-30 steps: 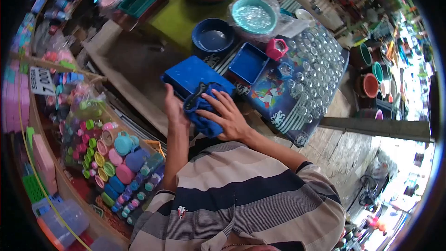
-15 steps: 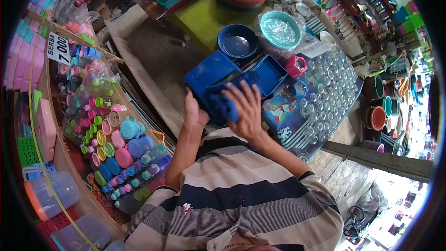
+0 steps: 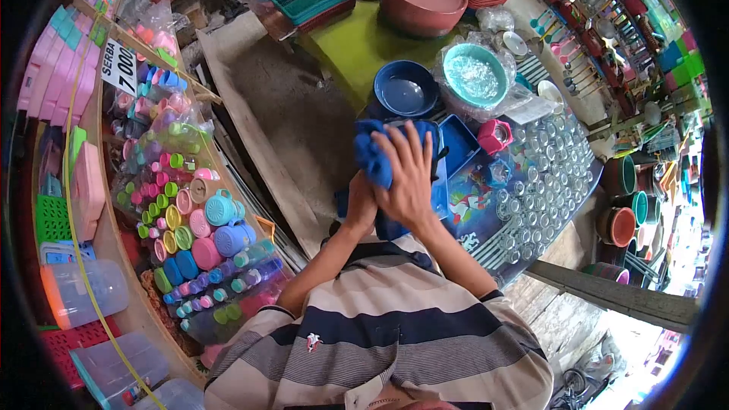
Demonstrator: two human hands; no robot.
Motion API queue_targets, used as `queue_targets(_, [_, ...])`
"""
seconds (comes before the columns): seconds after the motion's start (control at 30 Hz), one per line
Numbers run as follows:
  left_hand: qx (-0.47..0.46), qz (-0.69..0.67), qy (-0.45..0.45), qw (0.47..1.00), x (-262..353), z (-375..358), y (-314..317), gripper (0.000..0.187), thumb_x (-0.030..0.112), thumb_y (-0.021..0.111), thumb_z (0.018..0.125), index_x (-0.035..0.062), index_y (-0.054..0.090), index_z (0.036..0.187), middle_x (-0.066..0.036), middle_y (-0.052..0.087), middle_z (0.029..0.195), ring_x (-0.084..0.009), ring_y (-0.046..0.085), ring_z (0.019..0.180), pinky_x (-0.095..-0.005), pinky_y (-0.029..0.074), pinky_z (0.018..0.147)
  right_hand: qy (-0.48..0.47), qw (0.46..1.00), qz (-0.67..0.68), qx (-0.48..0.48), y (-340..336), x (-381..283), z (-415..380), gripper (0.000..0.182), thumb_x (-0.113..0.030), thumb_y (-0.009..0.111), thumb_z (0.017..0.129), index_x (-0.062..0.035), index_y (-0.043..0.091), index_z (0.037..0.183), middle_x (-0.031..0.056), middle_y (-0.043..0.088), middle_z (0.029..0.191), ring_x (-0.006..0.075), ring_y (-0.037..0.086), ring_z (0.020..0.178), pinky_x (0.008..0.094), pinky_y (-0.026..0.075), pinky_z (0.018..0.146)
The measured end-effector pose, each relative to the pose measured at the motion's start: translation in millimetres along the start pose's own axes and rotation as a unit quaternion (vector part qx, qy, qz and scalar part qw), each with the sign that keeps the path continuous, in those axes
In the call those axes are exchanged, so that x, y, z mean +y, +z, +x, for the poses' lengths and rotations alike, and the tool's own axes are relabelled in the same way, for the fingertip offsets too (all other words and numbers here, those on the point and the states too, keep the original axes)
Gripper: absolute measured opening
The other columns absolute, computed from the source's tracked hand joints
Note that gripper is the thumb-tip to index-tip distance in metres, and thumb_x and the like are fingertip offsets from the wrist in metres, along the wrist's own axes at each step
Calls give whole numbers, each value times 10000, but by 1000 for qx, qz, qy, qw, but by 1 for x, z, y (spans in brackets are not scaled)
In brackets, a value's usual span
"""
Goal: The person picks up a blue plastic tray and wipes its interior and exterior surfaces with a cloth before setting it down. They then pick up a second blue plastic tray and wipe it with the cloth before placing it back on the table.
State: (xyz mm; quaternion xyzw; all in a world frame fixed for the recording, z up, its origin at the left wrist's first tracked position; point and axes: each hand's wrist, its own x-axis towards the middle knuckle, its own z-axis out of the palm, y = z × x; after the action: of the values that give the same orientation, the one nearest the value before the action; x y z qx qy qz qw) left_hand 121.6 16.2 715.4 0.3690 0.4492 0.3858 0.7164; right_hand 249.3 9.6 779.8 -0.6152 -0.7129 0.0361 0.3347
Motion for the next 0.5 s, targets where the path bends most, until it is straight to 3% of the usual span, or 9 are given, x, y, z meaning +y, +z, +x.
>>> queue_targets(0.03, [15,174,163,971,-28,8,-14,701,497,477,1134,37,350,1648,-134,507,1583,-234,540,1398,-417,420,1174,-39,999,25,5,0,-3,-6,796,-307,758,744,-153,575,1504,162,502,1554,444,360,1537,664,155,1287])
queue_targets(0.07, [28,339,315,886,-44,12,-22,711,502,476,1131,38,338,1652,-145,478,1611,-255,525,1418,-436,416,1176,-38,999,27,7,-1,0,-5,796,-307,758,744,-153,575,1504,162,502,1554,444,360,1537,664,155,1287])
queue_targets(0.13, [-5,313,285,906,-39,6,-20,740,526,458,1126,35,306,1658,-164,397,1670,-280,464,1482,-464,386,1210,-94,994,60,-20,-8,6,-9,781,-299,748,722,-159,601,1476,165,515,1538,429,381,1525,643,172,1292])
queue_targets(0.2, [34,279,164,945,-40,14,-15,742,588,408,1129,20,397,1607,-175,514,1577,-271,536,1430,-438,419,1205,-115,991,59,-18,-12,29,1,753,-295,728,710,-154,621,1442,160,574,1470,403,491,1423,592,268,1257])
queue_targets(0.23, [2,78,115,990,-22,15,-3,792,667,365,1112,12,495,1537,-167,642,1425,-271,629,1334,-406,496,1144,-97,994,58,4,-14,41,4,753,-277,729,706,-151,622,1440,163,579,1459,403,508,1398,584,293,1240])
queue_targets(0.33, [67,-53,17,996,10,17,14,875,754,355,1070,5,568,1469,-144,718,1284,-268,698,1229,-401,562,1060,-35,997,44,57,-32,77,17,708,-224,731,740,-132,623,1433,185,581,1448,414,535,1353,563,355,1198])
queue_targets(0.4, [67,-102,-18,992,11,25,14,928,805,327,1042,41,514,1534,-162,650,1421,-297,653,1309,-467,535,1106,-15,996,45,81,-34,92,13,732,-131,722,766,-119,592,1487,211,557,1492,442,539,1362,522,397,1188])
queue_targets(0.47, [86,-204,-43,974,2,37,11,948,834,281,1027,104,413,1616,-157,545,1556,-323,595,1385,-536,484,1160,59,975,205,61,-38,94,6,801,-53,704,777,-119,539,1558,232,522,1546,459,539,1376,493,428,1180])
queue_targets(0.5, [78,-214,-26,973,9,35,19,938,846,261,1020,173,309,1671,-128,460,1637,-338,535,1446,-557,428,1206,34,985,164,30,-48,92,2,894,18,688,744,-118,490,1605,242,486,1585,475,529,1397,483,437,1185])
